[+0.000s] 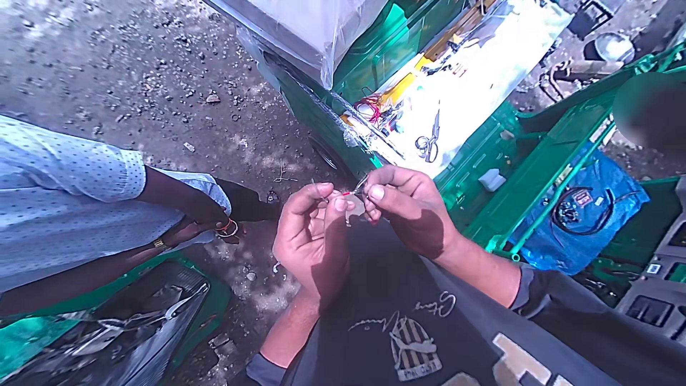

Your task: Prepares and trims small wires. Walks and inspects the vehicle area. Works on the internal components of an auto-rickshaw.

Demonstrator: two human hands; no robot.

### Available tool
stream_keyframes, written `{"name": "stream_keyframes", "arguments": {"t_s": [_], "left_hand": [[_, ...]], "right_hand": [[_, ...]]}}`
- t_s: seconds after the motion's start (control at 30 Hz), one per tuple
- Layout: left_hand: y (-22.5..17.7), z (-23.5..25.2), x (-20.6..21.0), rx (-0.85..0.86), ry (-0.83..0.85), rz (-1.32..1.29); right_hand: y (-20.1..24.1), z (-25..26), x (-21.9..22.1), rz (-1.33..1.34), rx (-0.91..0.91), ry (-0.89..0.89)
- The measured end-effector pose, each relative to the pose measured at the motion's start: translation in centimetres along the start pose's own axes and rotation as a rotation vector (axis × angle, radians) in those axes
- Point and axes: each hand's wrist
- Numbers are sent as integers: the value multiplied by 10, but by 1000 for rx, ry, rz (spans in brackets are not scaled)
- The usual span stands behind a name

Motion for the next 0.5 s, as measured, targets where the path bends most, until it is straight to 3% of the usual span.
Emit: {"name": "stream_keyframes", "arguments": {"t_s": [0.5], "left_hand": [[5, 4, 9, 27, 2, 48]], "right_hand": [[3, 7, -8, -17, -29, 22]]}}
Point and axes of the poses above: each hand's wrist, its own z-axis towards the middle knuckle, its own x-axis out of the palm, y = z × x, and after that the axes turned 2 degrees about -x, right-handed
